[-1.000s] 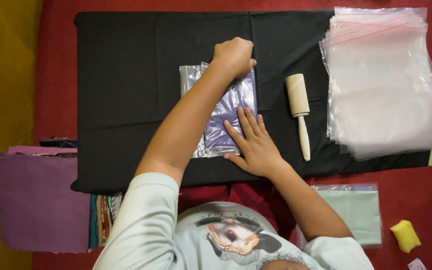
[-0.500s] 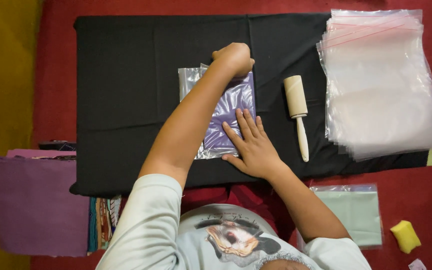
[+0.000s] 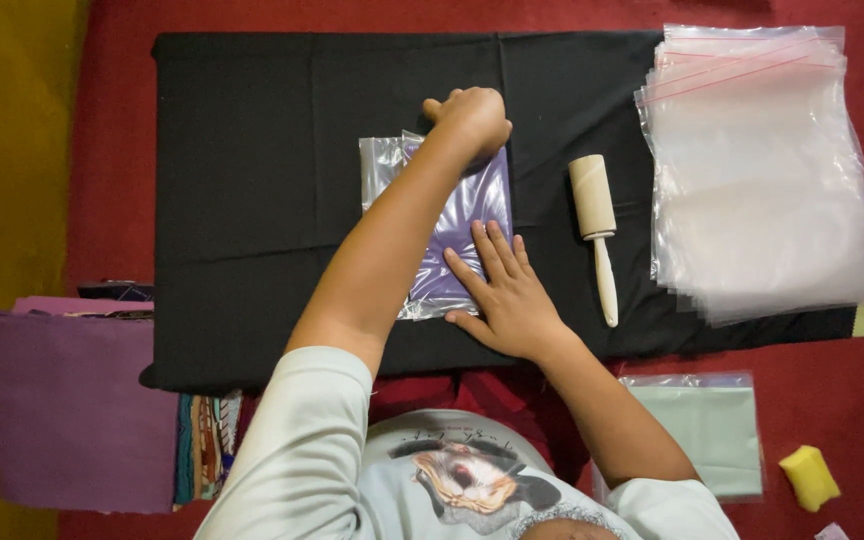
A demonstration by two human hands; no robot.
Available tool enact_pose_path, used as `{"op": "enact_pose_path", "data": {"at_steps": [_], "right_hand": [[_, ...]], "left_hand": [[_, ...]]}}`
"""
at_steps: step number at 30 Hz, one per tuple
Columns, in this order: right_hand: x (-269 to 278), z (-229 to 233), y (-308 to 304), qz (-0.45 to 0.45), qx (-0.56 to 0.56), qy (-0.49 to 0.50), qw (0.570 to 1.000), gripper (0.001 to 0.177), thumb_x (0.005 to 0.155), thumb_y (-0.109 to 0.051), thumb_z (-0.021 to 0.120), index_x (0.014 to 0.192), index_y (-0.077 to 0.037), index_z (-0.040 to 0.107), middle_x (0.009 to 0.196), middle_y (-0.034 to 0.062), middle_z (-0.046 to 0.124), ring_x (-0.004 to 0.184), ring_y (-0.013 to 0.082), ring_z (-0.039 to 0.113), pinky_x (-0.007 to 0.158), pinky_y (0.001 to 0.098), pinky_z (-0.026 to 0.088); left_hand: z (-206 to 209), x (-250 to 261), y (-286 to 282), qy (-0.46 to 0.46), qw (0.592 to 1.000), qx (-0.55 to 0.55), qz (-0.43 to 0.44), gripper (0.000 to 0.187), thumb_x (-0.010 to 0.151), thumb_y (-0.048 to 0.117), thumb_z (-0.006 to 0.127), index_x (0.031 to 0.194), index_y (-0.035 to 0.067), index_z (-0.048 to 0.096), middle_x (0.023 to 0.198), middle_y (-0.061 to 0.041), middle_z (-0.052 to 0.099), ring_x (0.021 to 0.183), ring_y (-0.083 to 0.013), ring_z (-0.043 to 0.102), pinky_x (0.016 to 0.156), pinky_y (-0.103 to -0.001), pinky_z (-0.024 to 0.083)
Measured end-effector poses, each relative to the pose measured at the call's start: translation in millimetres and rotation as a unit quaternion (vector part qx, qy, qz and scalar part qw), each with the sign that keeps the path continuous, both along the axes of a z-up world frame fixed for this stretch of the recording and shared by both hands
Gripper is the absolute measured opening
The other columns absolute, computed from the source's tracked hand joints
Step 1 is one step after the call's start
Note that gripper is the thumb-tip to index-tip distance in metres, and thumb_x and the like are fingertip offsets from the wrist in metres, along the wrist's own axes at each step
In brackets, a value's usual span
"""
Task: Folding a piece of patterned fabric and carefully inserting it into a clear plastic bag for packaging.
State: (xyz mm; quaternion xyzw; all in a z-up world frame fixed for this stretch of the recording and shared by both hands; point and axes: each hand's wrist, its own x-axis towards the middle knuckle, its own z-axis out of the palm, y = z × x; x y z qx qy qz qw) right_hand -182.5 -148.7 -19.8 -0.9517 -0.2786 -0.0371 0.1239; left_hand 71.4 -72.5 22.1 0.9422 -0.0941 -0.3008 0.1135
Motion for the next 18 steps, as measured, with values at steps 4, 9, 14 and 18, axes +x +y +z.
{"op": "enact_pose_path", "data": {"at_steps": [4, 9, 14, 18], "right_hand": [[-1.1, 1.5, 0.7, 0.000, 0.000, 0.012, 1.000, 0.077, 0.102, -0.063, 0.047, 0.164, -0.020, 0.031, 0.171, 0.0235, 0.013, 0.159, 0.0443, 0.010, 0.122, 0.0677, 0.022], [-0.9, 1.1, 0.4, -0.003, -0.004, 0.002, 1.000, 0.078, 0.101, -0.063, 0.049, 0.163, -0.020, 0.032, 0.171, 0.0239, 0.015, 0.159, 0.0447, 0.012, 0.122, 0.0678, 0.022], [-0.8, 1.6, -1.0, -0.002, 0.004, 0.014, 1.000, 0.079, 0.101, -0.063, 0.050, 0.164, -0.021, 0.030, 0.171, 0.0216, 0.013, 0.159, 0.0425, 0.010, 0.123, 0.0663, 0.019], [0.4, 4.2, -2.9, 0.008, 0.018, 0.019, 1.000, 0.080, 0.099, -0.062, 0.054, 0.163, -0.021, 0.031, 0.171, 0.0231, 0.016, 0.158, 0.0451, 0.013, 0.121, 0.0677, 0.020]], "left_hand": [[-10.8, -2.9, -1.0, -0.035, 0.999, 0.000, -0.011, 0.034, 0.105, 0.046, 0.049, 0.124, 0.026, 0.069, 0.135, 0.002, 0.061, 0.137, -0.0261, 0.043, 0.102, -0.054, 0.030], [-4.4, -3.6, 22.9, -0.020, 0.998, -0.051, -0.023, 0.045, 0.096, 0.009, 0.056, 0.119, 0.043, 0.074, 0.137, 0.008, 0.054, 0.136, -0.0252, 0.041, 0.101, -0.056, 0.028], [0.9, -4.6, 95.3, -0.207, 0.955, -0.214, -0.003, 0.035, 0.099, 0.035, 0.052, 0.129, 0.026, 0.067, 0.132, -0.007, 0.062, 0.123, -0.0342, 0.058, 0.090, -0.066, 0.044], [6.5, -30.4, 159.4, -0.251, 0.957, -0.143, 0.009, 0.042, 0.101, 0.044, 0.053, 0.132, 0.020, 0.065, 0.126, -0.012, 0.063, 0.116, -0.0410, 0.060, 0.085, -0.066, 0.047]]}}
